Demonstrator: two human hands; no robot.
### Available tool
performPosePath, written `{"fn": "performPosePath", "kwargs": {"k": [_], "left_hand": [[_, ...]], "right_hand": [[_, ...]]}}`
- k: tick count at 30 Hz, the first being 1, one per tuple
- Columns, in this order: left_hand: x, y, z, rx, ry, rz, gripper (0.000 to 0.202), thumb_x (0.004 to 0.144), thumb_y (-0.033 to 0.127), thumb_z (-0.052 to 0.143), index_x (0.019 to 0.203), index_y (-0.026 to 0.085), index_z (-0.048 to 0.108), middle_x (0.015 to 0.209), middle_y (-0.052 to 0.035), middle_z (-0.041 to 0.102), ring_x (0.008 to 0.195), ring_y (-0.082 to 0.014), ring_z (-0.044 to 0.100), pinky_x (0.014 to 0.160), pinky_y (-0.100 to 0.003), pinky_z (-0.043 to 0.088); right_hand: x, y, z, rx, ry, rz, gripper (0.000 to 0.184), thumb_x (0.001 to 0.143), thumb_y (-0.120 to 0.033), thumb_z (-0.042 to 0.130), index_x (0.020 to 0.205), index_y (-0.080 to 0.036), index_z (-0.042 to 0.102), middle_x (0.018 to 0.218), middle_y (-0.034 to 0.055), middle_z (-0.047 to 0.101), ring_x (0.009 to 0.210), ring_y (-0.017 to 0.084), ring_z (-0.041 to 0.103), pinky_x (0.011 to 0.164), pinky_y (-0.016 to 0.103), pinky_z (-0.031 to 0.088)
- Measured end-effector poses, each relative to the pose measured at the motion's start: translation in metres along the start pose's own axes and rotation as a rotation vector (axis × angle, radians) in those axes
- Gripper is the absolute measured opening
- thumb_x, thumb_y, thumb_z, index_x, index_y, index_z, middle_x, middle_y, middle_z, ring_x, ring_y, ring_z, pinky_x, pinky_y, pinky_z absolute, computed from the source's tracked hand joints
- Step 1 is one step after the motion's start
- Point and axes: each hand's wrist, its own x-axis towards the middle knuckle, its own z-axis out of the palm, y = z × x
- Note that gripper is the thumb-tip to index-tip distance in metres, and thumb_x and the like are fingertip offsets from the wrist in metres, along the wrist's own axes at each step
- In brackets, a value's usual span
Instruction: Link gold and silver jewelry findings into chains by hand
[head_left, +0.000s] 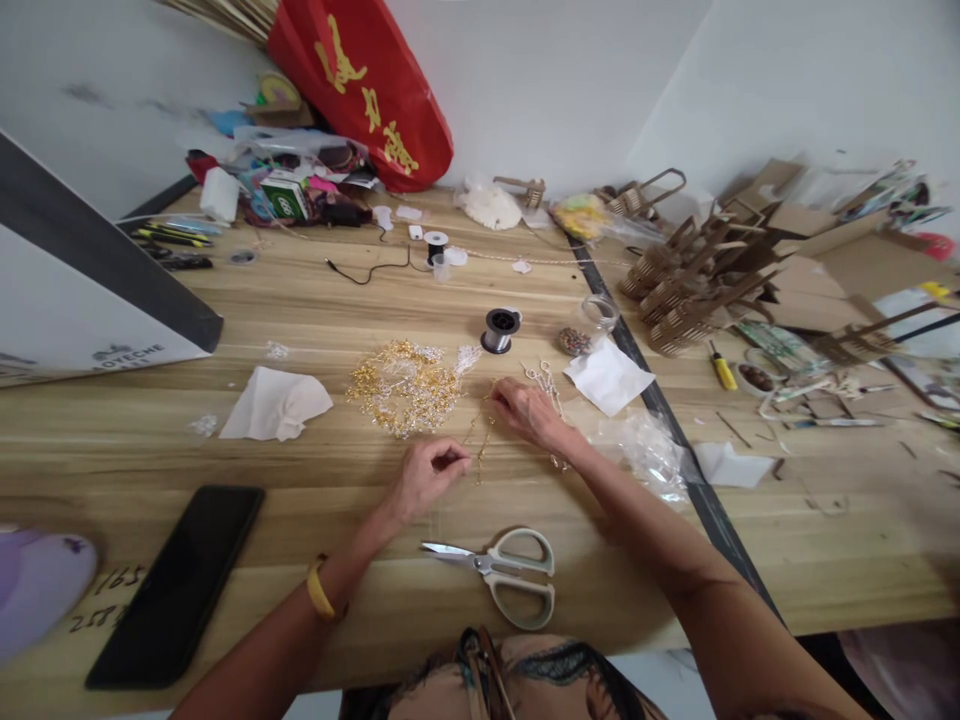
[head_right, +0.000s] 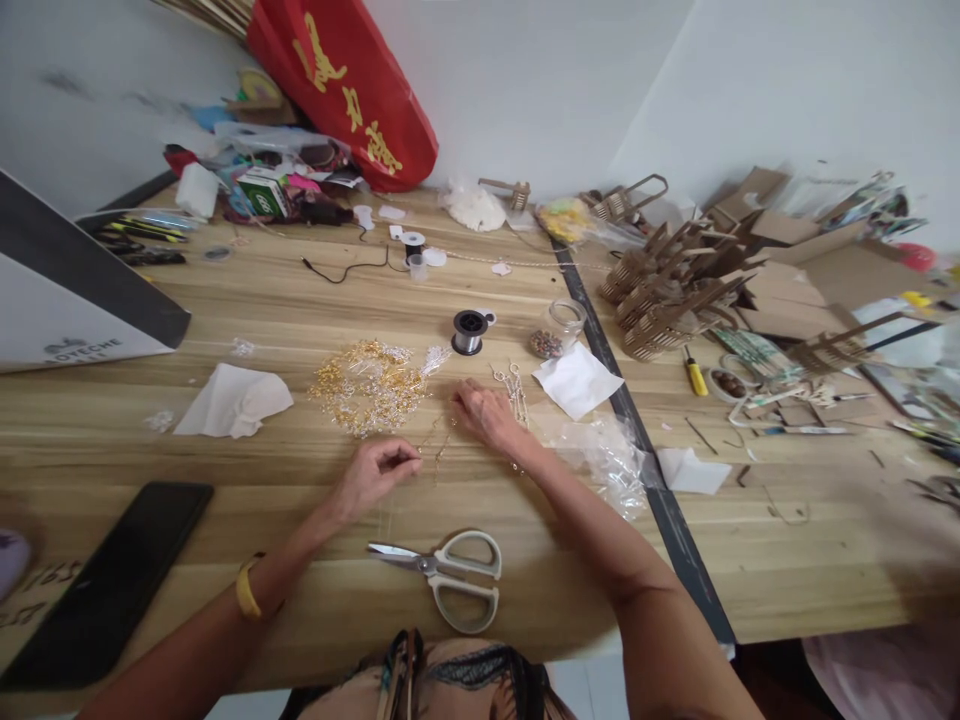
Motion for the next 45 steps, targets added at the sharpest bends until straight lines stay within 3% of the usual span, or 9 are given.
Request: {"fn": "performPosePath", "kwargs": {"k": [7, 14, 21, 24, 27, 31, 36, 45], "left_hand": [[0.007, 0.012, -0.003, 0.027, -0.011, 0.014, 0.009, 0.072, 0.021, 0.06, 0.067, 0.014, 0.064, 0.062, -0.0025, 0.066, 0.056, -0.0119, 0.057, 0.055, -0.021, 0.042], [0.013, 0.012, -0.002, 0.039, -0.018, -0.039, 0.01, 0.07, 0.023, 0.06, 0.066, 0.015, 0.064, 0.061, -0.0028, 0.066, 0.056, -0.0128, 0.057, 0.056, -0.023, 0.043], [0.019, 0.005, -0.003, -0.03, -0.001, -0.073, 0.011, 0.069, 0.026, 0.063, 0.066, 0.015, 0.065, 0.061, -0.0021, 0.065, 0.057, -0.0127, 0.056, 0.057, -0.023, 0.042], [0.024, 0.006, -0.001, -0.119, 0.01, -0.103, 0.013, 0.069, 0.027, 0.065, 0.068, 0.014, 0.065, 0.074, -0.0055, 0.069, 0.067, -0.0151, 0.06, 0.064, -0.025, 0.045], [0.03, 0.013, 0.001, -0.244, 0.018, -0.144, 0.016, 0.068, 0.029, 0.067, 0.069, 0.014, 0.066, 0.102, -0.0111, 0.068, 0.085, -0.0186, 0.062, 0.072, -0.028, 0.047], [0.036, 0.023, 0.007, -0.442, 0.019, -0.223, 0.019, 0.067, 0.031, 0.07, 0.072, 0.013, 0.066, 0.116, -0.0125, 0.063, 0.081, -0.0164, 0.063, 0.066, -0.025, 0.046], [0.041, 0.026, 0.016, -0.786, 0.015, -0.282, 0.022, 0.064, 0.027, 0.073, 0.077, 0.011, 0.066, 0.108, -0.0116, 0.067, 0.073, -0.0128, 0.064, 0.062, -0.023, 0.046], [0.041, 0.02, 0.017, -0.911, 0.037, -0.289, 0.02, 0.063, 0.024, 0.075, 0.076, 0.012, 0.066, 0.082, -0.0061, 0.071, 0.07, -0.0121, 0.064, 0.064, -0.023, 0.046]], "right_hand": [[0.023, -0.019, 0.003, -0.227, -0.164, -0.068, 0.025, 0.093, -0.014, 0.032, 0.103, -0.013, 0.055, 0.105, 0.0161, 0.059, 0.089, 0.023, 0.059, 0.068, 0.029, 0.039], [0.026, -0.018, 0.002, -0.224, -0.187, -0.099, 0.026, 0.092, -0.012, 0.033, 0.102, -0.011, 0.057, 0.107, 0.0178, 0.059, 0.089, 0.025, 0.059, 0.072, 0.032, 0.04], [0.006, -0.002, -0.009, -0.054, -0.129, -0.098, 0.017, 0.092, -0.02, 0.039, 0.1, -0.015, 0.054, 0.101, 0.0098, 0.061, 0.085, 0.018, 0.06, 0.068, 0.025, 0.036], [-0.005, 0.0, -0.013, 0.005, -0.115, -0.13, 0.015, 0.093, -0.02, 0.039, 0.098, -0.016, 0.053, 0.098, 0.0072, 0.062, 0.083, 0.016, 0.06, 0.064, 0.024, 0.033], [-0.017, -0.001, -0.014, -0.001, -0.114, -0.17, 0.015, 0.094, -0.021, 0.038, 0.097, -0.016, 0.052, 0.097, 0.0071, 0.061, 0.08, 0.015, 0.059, 0.061, 0.024, 0.032], [-0.028, -0.007, -0.014, -0.08, -0.123, -0.201, 0.018, 0.095, -0.022, 0.034, 0.097, -0.015, 0.05, 0.096, 0.0085, 0.061, 0.076, 0.016, 0.059, 0.058, 0.024, 0.031], [-0.035, -0.01, -0.015, -0.146, -0.16, -0.207, 0.018, 0.096, -0.02, 0.032, 0.102, -0.015, 0.048, 0.101, 0.0106, 0.06, 0.078, 0.018, 0.061, 0.054, 0.024, 0.032], [-0.034, -0.011, -0.016, -0.132, -0.195, -0.207, 0.021, 0.096, -0.023, 0.03, 0.1, -0.016, 0.049, 0.099, 0.0096, 0.06, 0.079, 0.018, 0.061, 0.056, 0.024, 0.035]]}}
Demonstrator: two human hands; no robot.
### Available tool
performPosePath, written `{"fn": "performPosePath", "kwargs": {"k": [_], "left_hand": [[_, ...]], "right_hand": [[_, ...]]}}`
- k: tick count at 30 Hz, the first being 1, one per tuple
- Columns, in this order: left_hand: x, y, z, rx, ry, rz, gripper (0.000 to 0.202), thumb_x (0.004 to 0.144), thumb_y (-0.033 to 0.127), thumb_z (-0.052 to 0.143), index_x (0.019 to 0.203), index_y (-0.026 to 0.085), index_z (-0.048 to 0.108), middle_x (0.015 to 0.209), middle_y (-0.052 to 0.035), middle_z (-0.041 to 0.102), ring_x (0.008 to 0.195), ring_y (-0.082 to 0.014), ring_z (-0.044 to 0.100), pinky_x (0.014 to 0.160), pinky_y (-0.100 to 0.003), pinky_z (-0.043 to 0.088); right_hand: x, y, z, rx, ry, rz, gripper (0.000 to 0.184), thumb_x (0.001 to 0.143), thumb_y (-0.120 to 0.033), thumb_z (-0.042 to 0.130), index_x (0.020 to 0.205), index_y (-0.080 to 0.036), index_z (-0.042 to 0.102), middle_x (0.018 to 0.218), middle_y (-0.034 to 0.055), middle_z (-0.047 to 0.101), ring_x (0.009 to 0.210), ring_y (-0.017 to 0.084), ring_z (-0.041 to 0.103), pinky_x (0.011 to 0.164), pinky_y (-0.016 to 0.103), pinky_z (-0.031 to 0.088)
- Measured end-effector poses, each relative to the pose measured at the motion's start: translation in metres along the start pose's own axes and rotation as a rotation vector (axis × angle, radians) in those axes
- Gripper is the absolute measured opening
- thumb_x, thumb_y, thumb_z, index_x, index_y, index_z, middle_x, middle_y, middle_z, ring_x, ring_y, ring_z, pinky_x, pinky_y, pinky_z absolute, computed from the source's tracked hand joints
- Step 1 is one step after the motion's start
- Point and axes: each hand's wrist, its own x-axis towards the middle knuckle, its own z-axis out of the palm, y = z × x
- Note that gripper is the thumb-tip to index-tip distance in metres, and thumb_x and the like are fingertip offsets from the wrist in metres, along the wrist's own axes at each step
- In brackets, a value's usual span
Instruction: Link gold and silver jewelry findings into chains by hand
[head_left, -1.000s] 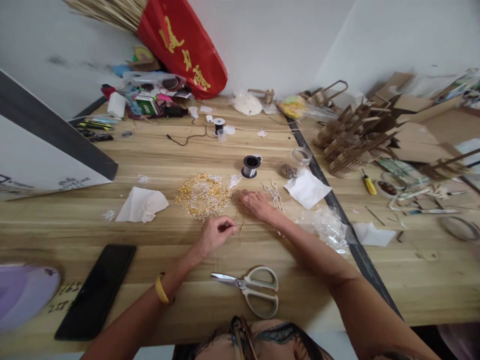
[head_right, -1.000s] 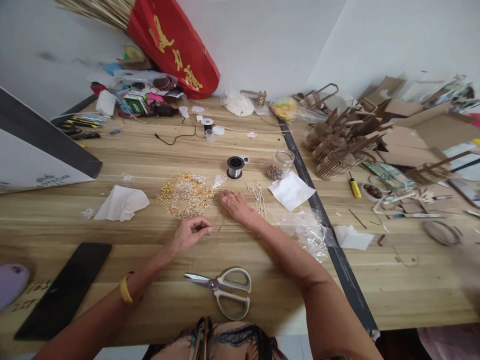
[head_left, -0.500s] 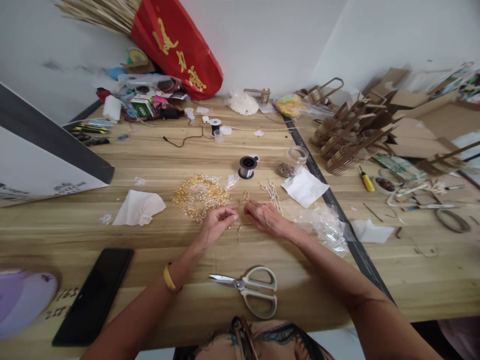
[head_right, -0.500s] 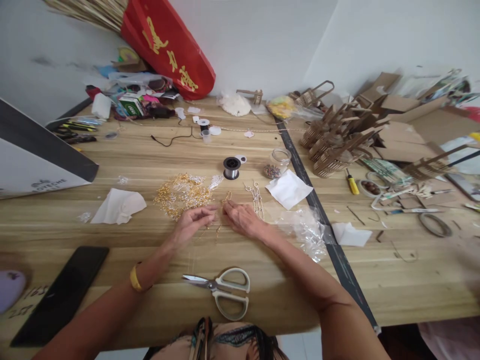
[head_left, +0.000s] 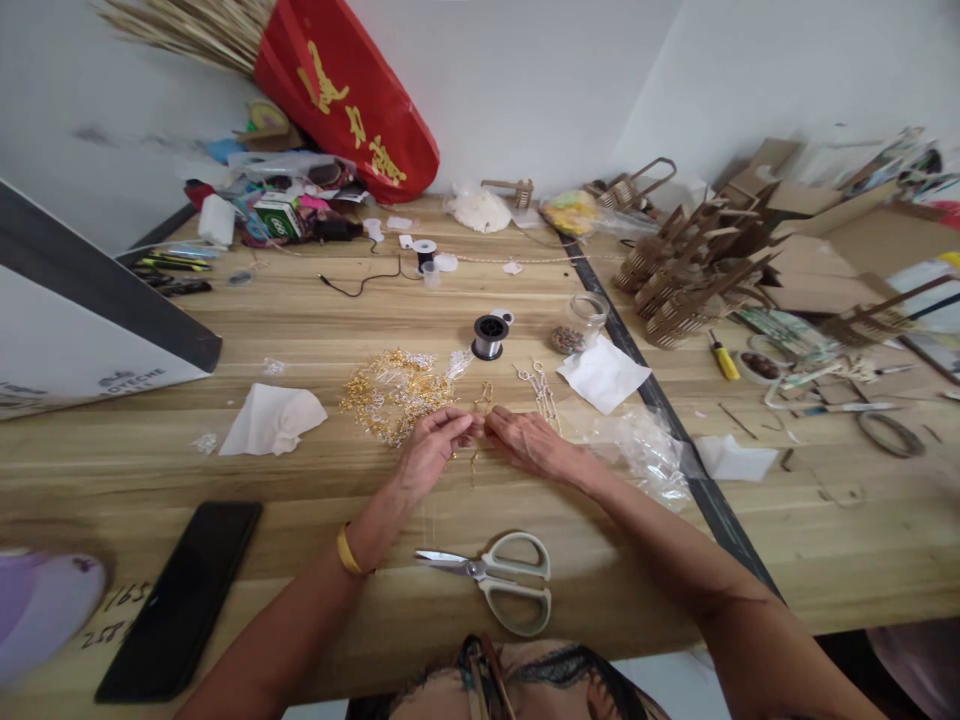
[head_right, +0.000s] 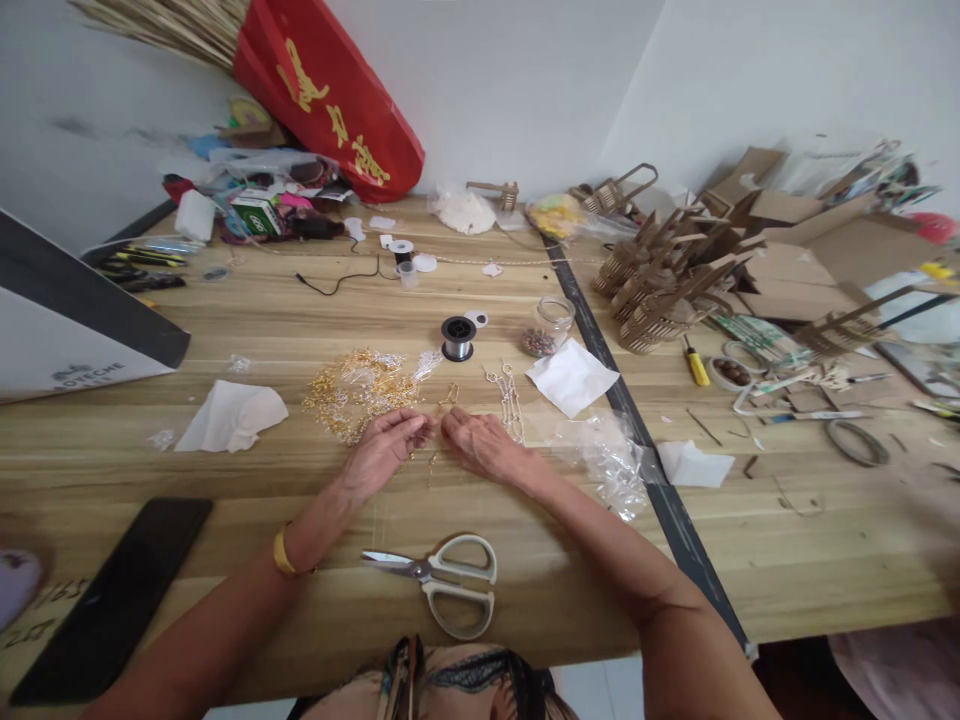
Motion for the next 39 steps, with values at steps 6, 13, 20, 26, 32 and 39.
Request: {"fn": "performPosePath", "kwargs": {"k": [6, 13, 20, 26, 32, 39], "left_hand": [[-0.005, -0.002, -0.003, 0.0, -0.039, -0.013, 0.019, 0.063, 0.024, 0.076, 0.073, 0.011, 0.066, 0.068, -0.003, 0.068, 0.065, -0.0107, 0.061, 0.067, -0.024, 0.046], [-0.021, -0.006, -0.004, 0.06, -0.094, -0.08, 0.019, 0.065, 0.026, 0.075, 0.071, 0.011, 0.065, 0.067, -0.0033, 0.067, 0.062, -0.0106, 0.06, 0.064, -0.024, 0.046], [-0.039, -0.008, -0.001, 0.041, -0.09, -0.124, 0.021, 0.064, 0.027, 0.076, 0.071, 0.011, 0.065, 0.067, -0.0037, 0.066, 0.063, -0.0116, 0.06, 0.064, -0.025, 0.044], [-0.047, -0.015, -0.004, 0.029, -0.104, -0.153, 0.02, 0.066, 0.027, 0.074, 0.071, 0.011, 0.064, 0.067, -0.0037, 0.066, 0.063, -0.0112, 0.06, 0.065, -0.025, 0.044], [-0.054, -0.012, -0.005, 0.037, -0.144, -0.19, 0.021, 0.067, 0.029, 0.074, 0.073, 0.012, 0.063, 0.066, -0.0031, 0.066, 0.063, -0.0113, 0.06, 0.066, -0.025, 0.045], [-0.063, -0.001, -0.001, 0.091, -0.309, -0.202, 0.019, 0.066, 0.029, 0.073, 0.066, 0.012, 0.064, 0.062, -0.0045, 0.066, 0.059, -0.0117, 0.059, 0.061, -0.024, 0.045]], "right_hand": [[0.002, 0.006, -0.007, 0.028, 0.023, -0.017, 0.02, 0.095, -0.022, 0.034, 0.097, -0.015, 0.052, 0.098, 0.0083, 0.058, 0.077, 0.016, 0.058, 0.059, 0.025, 0.036], [0.044, 0.059, -0.039, -0.084, 0.279, -0.003, 0.053, 0.083, -0.012, 0.049, 0.134, -0.02, 0.036, 0.132, 0.012, 0.039, 0.118, 0.027, 0.037, 0.092, 0.038, 0.037], [0.103, 0.098, -0.056, -0.161, 0.098, -0.029, 0.063, 0.078, -0.006, 0.049, 0.136, -0.027, 0.036, 0.138, 0.0101, 0.035, 0.119, 0.027, 0.041, 0.091, 0.036, 0.037], [0.118, 0.097, -0.066, -0.225, 0.034, 0.227, 0.057, 0.085, -0.052, 0.049, 0.125, -0.013, 0.044, 0.112, 0.0198, 0.055, 0.099, 0.031, 0.054, 0.084, 0.041, 0.038], [0.119, 0.114, -0.085, -0.132, 0.026, 0.174, 0.075, 0.08, -0.062, 0.051, 0.139, -0.021, 0.028, 0.13, 0.0172, 0.046, 0.111, 0.032, 0.05, 0.089, 0.041, 0.038], [0.131, 0.132, -0.084, -0.112, -0.104, 0.046, 0.062, 0.074, -0.033, 0.066, 0.132, -0.029, 0.044, 0.123, 0.0066, 0.056, 0.105, 0.025, 0.054, 0.083, 0.033, 0.04]]}}
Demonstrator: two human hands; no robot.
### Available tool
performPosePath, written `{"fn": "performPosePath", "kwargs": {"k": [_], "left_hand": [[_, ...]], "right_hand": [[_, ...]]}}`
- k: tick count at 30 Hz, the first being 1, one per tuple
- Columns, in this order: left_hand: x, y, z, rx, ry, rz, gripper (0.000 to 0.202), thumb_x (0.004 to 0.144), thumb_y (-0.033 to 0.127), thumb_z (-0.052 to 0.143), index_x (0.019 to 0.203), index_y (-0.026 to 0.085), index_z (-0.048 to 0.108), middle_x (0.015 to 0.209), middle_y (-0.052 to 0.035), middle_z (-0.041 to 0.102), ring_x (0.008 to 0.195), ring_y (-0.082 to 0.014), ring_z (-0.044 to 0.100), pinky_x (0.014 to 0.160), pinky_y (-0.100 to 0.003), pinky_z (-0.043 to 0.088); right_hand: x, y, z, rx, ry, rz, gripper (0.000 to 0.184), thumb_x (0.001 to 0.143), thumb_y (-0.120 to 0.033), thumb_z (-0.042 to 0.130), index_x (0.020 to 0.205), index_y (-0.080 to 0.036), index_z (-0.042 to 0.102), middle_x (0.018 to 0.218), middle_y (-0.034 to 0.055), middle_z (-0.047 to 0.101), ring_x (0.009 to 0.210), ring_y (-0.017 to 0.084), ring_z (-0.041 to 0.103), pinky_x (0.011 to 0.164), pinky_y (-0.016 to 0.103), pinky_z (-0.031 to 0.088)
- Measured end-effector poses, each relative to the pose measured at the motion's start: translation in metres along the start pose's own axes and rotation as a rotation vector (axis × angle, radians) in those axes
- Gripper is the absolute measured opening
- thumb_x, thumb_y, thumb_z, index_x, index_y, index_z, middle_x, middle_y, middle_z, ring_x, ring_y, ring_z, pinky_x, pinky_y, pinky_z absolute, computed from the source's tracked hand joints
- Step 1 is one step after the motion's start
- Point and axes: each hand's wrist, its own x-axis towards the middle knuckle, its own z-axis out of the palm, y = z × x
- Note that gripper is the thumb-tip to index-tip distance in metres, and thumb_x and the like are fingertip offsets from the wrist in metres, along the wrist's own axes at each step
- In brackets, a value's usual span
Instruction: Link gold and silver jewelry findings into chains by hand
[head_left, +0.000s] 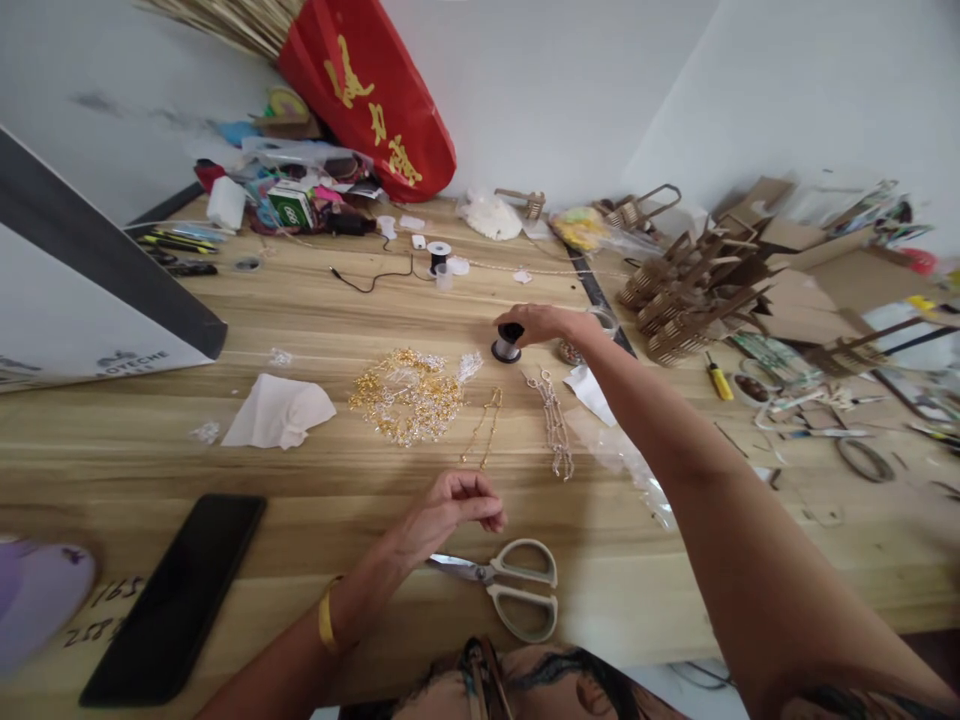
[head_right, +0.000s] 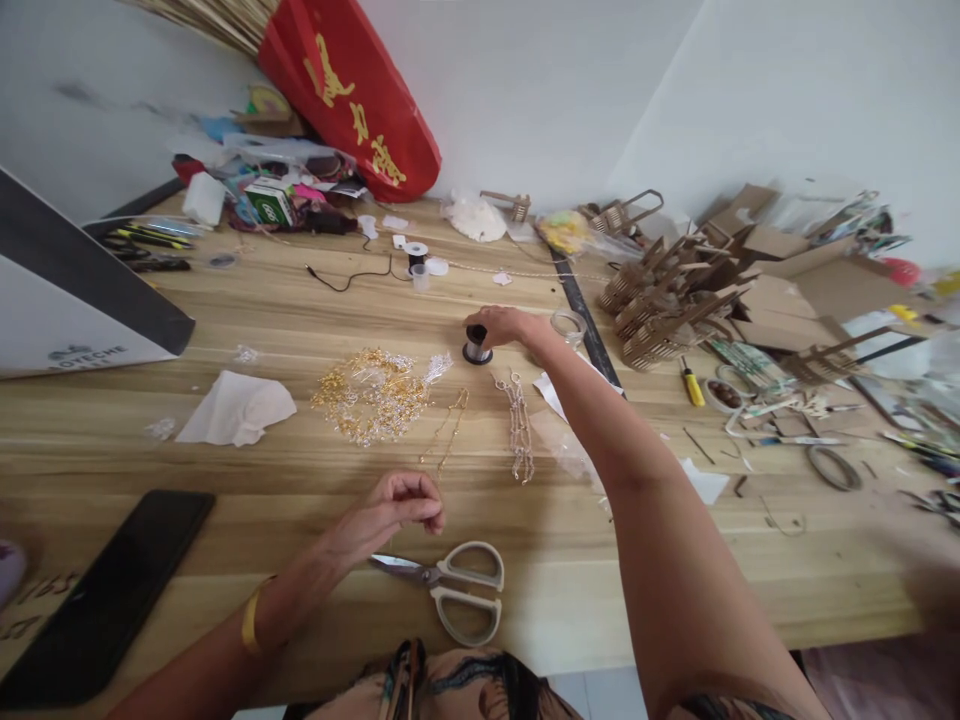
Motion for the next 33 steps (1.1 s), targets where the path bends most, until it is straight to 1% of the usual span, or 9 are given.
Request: {"fn": "performPosePath", "kwargs": {"k": [6, 10, 14, 18, 20, 23, 27, 30, 33], "left_hand": [[-0.011, 0.004, 0.006, 0.021, -0.22, -0.153, 0.019, 0.064, 0.03, 0.074, 0.067, 0.013, 0.066, 0.063, -0.0044, 0.068, 0.057, -0.0119, 0.06, 0.059, -0.024, 0.046], [-0.018, 0.004, 0.016, 0.036, -0.371, -0.269, 0.018, 0.062, 0.03, 0.074, 0.067, 0.014, 0.067, 0.062, -0.0024, 0.067, 0.056, -0.0103, 0.06, 0.06, -0.022, 0.045], [-0.021, 0.001, 0.022, 0.033, -0.395, -0.326, 0.019, 0.058, 0.032, 0.076, 0.065, 0.015, 0.068, 0.059, -0.001, 0.066, 0.052, -0.0104, 0.058, 0.057, -0.022, 0.045], [-0.021, 0.002, 0.018, 0.056, -0.403, -0.28, 0.017, 0.062, 0.033, 0.074, 0.066, 0.017, 0.068, 0.062, -0.0014, 0.066, 0.055, -0.011, 0.058, 0.059, -0.023, 0.045], [-0.02, 0.005, 0.013, 0.099, -0.401, -0.236, 0.016, 0.065, 0.032, 0.072, 0.068, 0.016, 0.068, 0.065, -0.0021, 0.067, 0.059, -0.011, 0.059, 0.061, -0.023, 0.045], [-0.018, 0.011, 0.006, 0.167, -0.348, -0.159, 0.019, 0.067, 0.031, 0.072, 0.069, 0.013, 0.067, 0.067, -0.0042, 0.068, 0.062, -0.0119, 0.06, 0.062, -0.022, 0.045], [-0.016, 0.017, 0.001, 0.269, -0.094, 0.047, 0.019, 0.072, 0.031, 0.069, 0.071, 0.012, 0.065, 0.07, -0.0052, 0.068, 0.065, -0.013, 0.061, 0.064, -0.023, 0.046], [-0.015, 0.019, 0.003, 0.331, 0.078, 0.217, 0.015, 0.075, 0.028, 0.066, 0.072, 0.013, 0.065, 0.072, -0.0045, 0.067, 0.07, -0.0135, 0.061, 0.069, -0.024, 0.046], [-0.013, 0.019, 0.006, 0.359, 0.161, 0.313, 0.013, 0.076, 0.026, 0.064, 0.073, 0.014, 0.065, 0.075, -0.0045, 0.068, 0.073, -0.0143, 0.062, 0.072, -0.025, 0.047]], "right_hand": [[0.004, -0.002, 0.006, 0.088, 0.072, 0.064, 0.059, 0.079, -0.055, 0.055, 0.128, -0.023, 0.049, 0.117, 0.009, 0.06, 0.098, 0.023, 0.057, 0.078, 0.03, 0.04], [0.004, -0.008, 0.005, 0.064, 0.059, 0.111, 0.06, 0.082, -0.059, 0.051, 0.128, -0.021, 0.048, 0.117, 0.0107, 0.06, 0.098, 0.024, 0.056, 0.078, 0.03, 0.04], [-0.004, -0.024, -0.001, -0.038, 0.135, 0.176, 0.054, 0.088, -0.055, 0.043, 0.127, -0.018, 0.047, 0.119, 0.0144, 0.056, 0.102, 0.026, 0.054, 0.082, 0.033, 0.039], [-0.031, -0.054, -0.009, 0.031, 0.309, 0.078, 0.043, 0.092, -0.045, 0.043, 0.123, -0.016, 0.05, 0.117, 0.0131, 0.055, 0.099, 0.023, 0.055, 0.08, 0.03, 0.04], [-0.053, -0.075, -0.012, 0.162, 0.315, -0.048, 0.035, 0.092, -0.04, 0.044, 0.116, -0.016, 0.055, 0.107, 0.0099, 0.06, 0.09, 0.019, 0.057, 0.075, 0.027, 0.041], [-0.092, -0.11, -0.009, 0.435, 0.233, -0.237, 0.027, 0.092, -0.031, 0.046, 0.108, -0.015, 0.061, 0.09, 0.0052, 0.065, 0.072, 0.011, 0.059, 0.064, 0.022, 0.041], [-0.135, -0.144, 0.009, 0.843, 0.019, -0.34, 0.027, 0.09, -0.021, 0.046, 0.112, -0.012, 0.058, 0.091, 0.0048, 0.067, 0.053, 0.004, 0.055, 0.051, 0.017, 0.042], [-0.15, -0.155, 0.028, 1.151, -0.072, -0.344, 0.036, 0.09, -0.017, 0.042, 0.125, -0.012, 0.048, 0.094, 0.007, 0.066, 0.056, 0.005, 0.058, 0.051, 0.018, 0.046], [-0.154, -0.16, 0.042, 1.21, -0.025, -0.328, 0.039, 0.087, -0.014, 0.047, 0.126, -0.01, 0.047, 0.088, 0.0067, 0.067, 0.071, 0.01, 0.062, 0.063, 0.022, 0.051]]}}
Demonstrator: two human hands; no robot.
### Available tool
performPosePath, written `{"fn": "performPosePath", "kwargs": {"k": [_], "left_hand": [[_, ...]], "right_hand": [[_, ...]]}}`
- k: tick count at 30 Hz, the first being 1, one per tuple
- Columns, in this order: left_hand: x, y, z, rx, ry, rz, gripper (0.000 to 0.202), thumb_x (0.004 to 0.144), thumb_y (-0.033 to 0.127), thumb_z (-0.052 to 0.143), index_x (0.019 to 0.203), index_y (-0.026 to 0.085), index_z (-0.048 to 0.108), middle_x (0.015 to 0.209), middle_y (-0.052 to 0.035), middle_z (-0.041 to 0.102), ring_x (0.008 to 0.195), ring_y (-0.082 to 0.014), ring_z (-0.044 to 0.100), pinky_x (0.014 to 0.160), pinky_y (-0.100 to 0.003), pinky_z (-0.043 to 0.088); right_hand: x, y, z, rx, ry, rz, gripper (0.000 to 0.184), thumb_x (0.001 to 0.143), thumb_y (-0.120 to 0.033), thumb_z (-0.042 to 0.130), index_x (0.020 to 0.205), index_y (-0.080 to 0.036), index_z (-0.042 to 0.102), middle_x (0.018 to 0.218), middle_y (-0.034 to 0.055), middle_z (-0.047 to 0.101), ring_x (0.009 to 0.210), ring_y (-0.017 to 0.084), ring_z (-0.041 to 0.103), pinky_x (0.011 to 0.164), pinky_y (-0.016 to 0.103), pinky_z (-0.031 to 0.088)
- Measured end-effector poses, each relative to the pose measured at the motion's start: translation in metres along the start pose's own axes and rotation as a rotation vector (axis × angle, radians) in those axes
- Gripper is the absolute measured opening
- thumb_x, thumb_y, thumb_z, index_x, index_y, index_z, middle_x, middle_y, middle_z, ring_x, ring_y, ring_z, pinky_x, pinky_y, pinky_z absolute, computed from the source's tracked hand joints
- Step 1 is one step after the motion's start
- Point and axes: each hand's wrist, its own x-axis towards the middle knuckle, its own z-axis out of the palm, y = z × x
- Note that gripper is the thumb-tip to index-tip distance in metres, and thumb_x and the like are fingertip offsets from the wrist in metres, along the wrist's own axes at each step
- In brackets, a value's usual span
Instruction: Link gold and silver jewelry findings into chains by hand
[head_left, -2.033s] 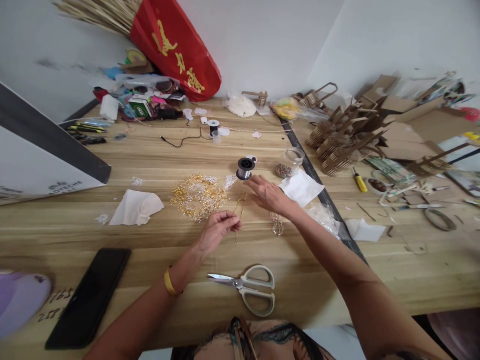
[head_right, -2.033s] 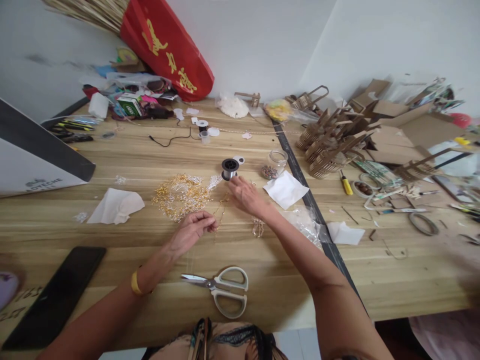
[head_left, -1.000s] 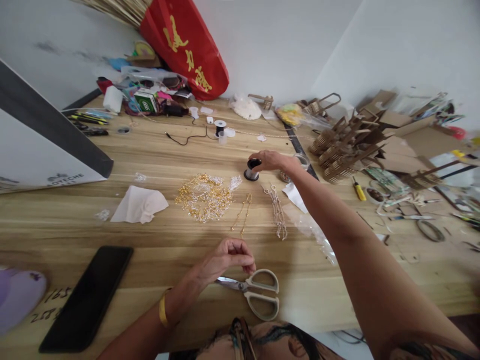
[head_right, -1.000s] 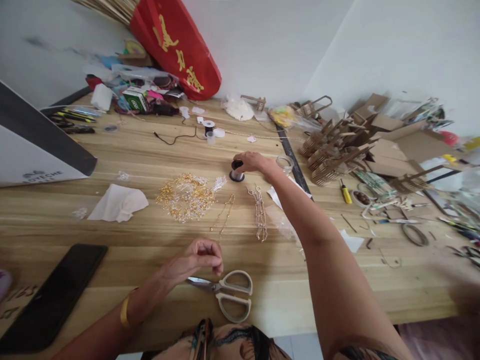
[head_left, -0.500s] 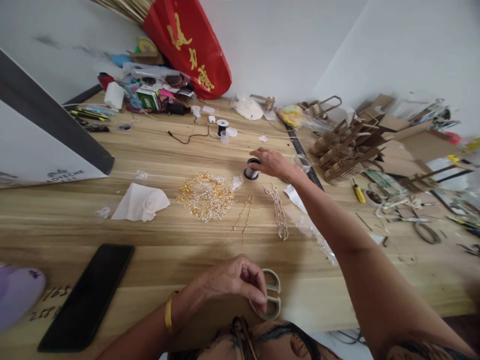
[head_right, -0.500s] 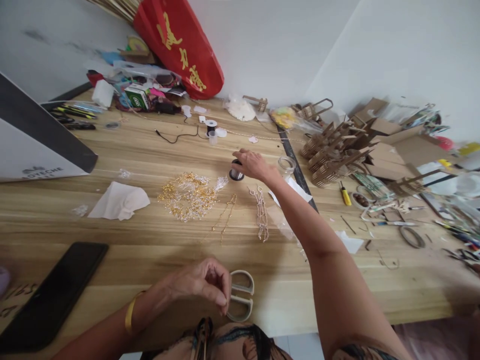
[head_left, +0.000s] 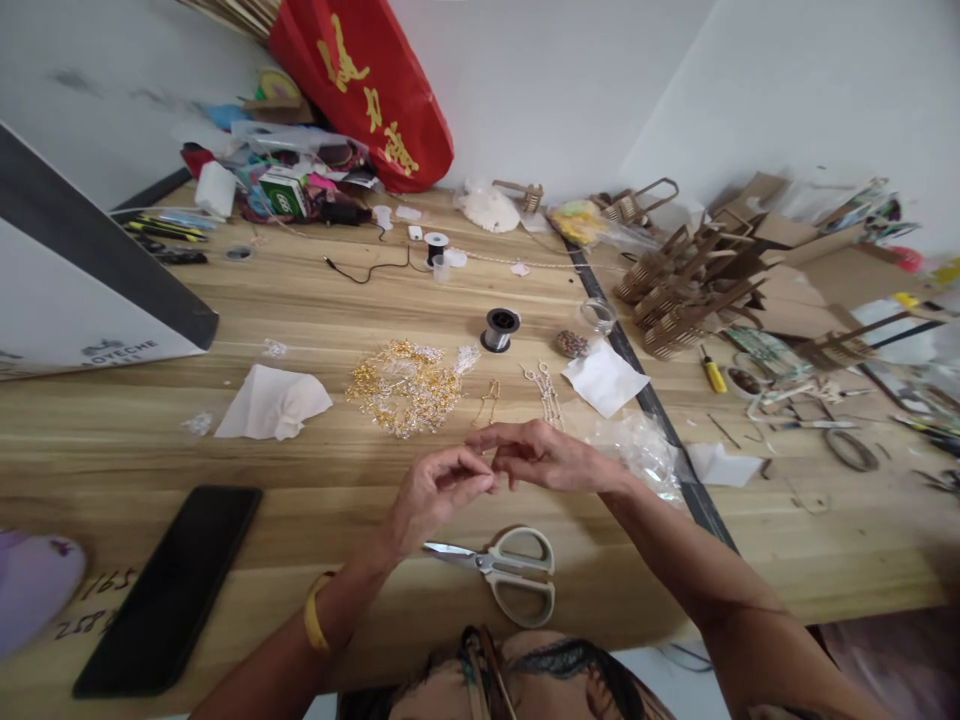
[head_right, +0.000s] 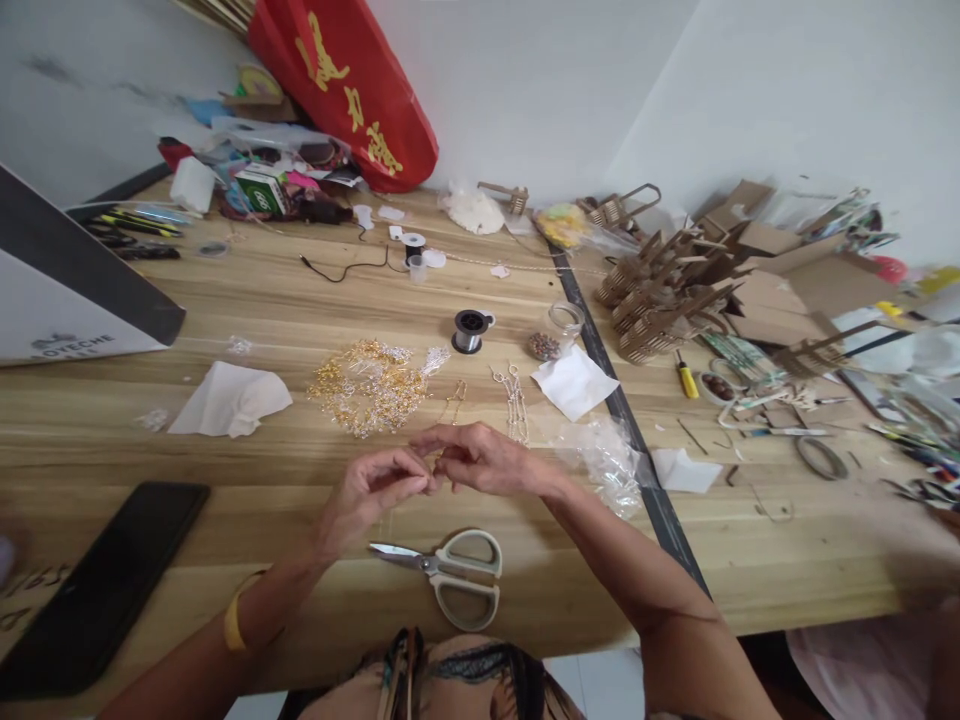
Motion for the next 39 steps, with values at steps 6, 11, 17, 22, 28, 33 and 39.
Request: {"fn": "performPosePath", "kwargs": {"k": [6, 11, 17, 22, 28, 33, 39], "left_hand": [[0.006, -0.004, 0.005, 0.05, 0.079, 0.025, 0.01, 0.075, 0.024, 0.065, 0.074, 0.014, 0.066, 0.074, -0.004, 0.068, 0.074, -0.0145, 0.063, 0.073, -0.024, 0.048], [0.013, -0.009, 0.006, 0.068, 0.108, -0.006, 0.012, 0.073, 0.026, 0.067, 0.072, 0.014, 0.066, 0.071, -0.0035, 0.068, 0.069, -0.0138, 0.062, 0.067, -0.023, 0.049], [0.023, -0.011, 0.008, 0.052, 0.113, -0.01, 0.013, 0.074, 0.027, 0.067, 0.075, 0.014, 0.065, 0.074, -0.0039, 0.07, 0.071, -0.0143, 0.064, 0.069, -0.024, 0.049], [0.032, -0.011, 0.005, 0.026, 0.134, 0.0, 0.013, 0.075, 0.027, 0.066, 0.076, 0.014, 0.066, 0.077, -0.0047, 0.071, 0.073, -0.0149, 0.065, 0.072, -0.026, 0.05], [0.037, -0.015, 0.005, -0.005, 0.185, -0.024, 0.014, 0.072, 0.027, 0.068, 0.075, 0.014, 0.065, 0.074, -0.004, 0.071, 0.07, -0.0143, 0.064, 0.071, -0.026, 0.051], [0.039, -0.021, 0.005, 0.008, 0.228, -0.026, 0.015, 0.069, 0.027, 0.07, 0.073, 0.013, 0.066, 0.069, -0.0026, 0.069, 0.068, -0.0139, 0.064, 0.069, -0.025, 0.05], [0.04, -0.027, 0.002, -0.02, 0.295, -0.011, 0.016, 0.07, 0.028, 0.07, 0.074, 0.014, 0.065, 0.07, -0.0029, 0.07, 0.069, -0.0153, 0.065, 0.071, -0.027, 0.051]], "right_hand": [[-0.008, 0.007, 0.006, -0.171, 0.154, 0.012, 0.018, 0.088, -0.019, 0.05, 0.1, -0.014, 0.062, 0.076, 0.0017, 0.065, 0.067, 0.01, 0.06, 0.062, 0.021, 0.047], [-0.018, 0.012, 0.007, -0.281, 0.243, 0.008, 0.016, 0.09, -0.019, 0.047, 0.088, -0.014, 0.063, 0.065, -0.0009, 0.06, 0.057, 0.008, 0.056, 0.054, 0.017, 0.042], [-0.024, 0.016, 0.005, -0.37, 0.307, 0.041, 0.015, 0.089, -0.018, 0.045, 0.087, -0.015, 0.059, 0.062, -0.0014, 0.06, 0.053, 0.008, 0.054, 0.053, 0.017, 0.04], [-0.025, 0.019, 0.001, -0.406, 0.339, 0.052, 0.013, 0.089, -0.017, 0.045, 0.087, -0.016, 0.058, 0.065, -0.0011, 0.061, 0.056, 0.009, 0.055, 0.055, 0.018, 0.039], [-0.022, 0.02, 0.0, -0.476, 0.429, 0.087, 0.017, 0.086, -0.017, 0.05, 0.1, -0.015, 0.06, 0.063, -0.0017, 0.06, 0.051, 0.008, 0.052, 0.055, 0.019, 0.039], [-0.011, 0.02, 0.005, -0.498, 0.469, -0.032, 0.034, 0.083, -0.009, 0.049, 0.117, -0.013, 0.054, 0.083, 0.0048, 0.065, 0.063, 0.01, 0.06, 0.062, 0.021, 0.045], [0.008, 0.027, 0.005, -0.49, 0.399, -0.166, 0.024, 0.085, -0.008, 0.047, 0.103, -0.015, 0.061, 0.089, 0.006, 0.067, 0.077, 0.014, 0.063, 0.068, 0.023, 0.048]]}}
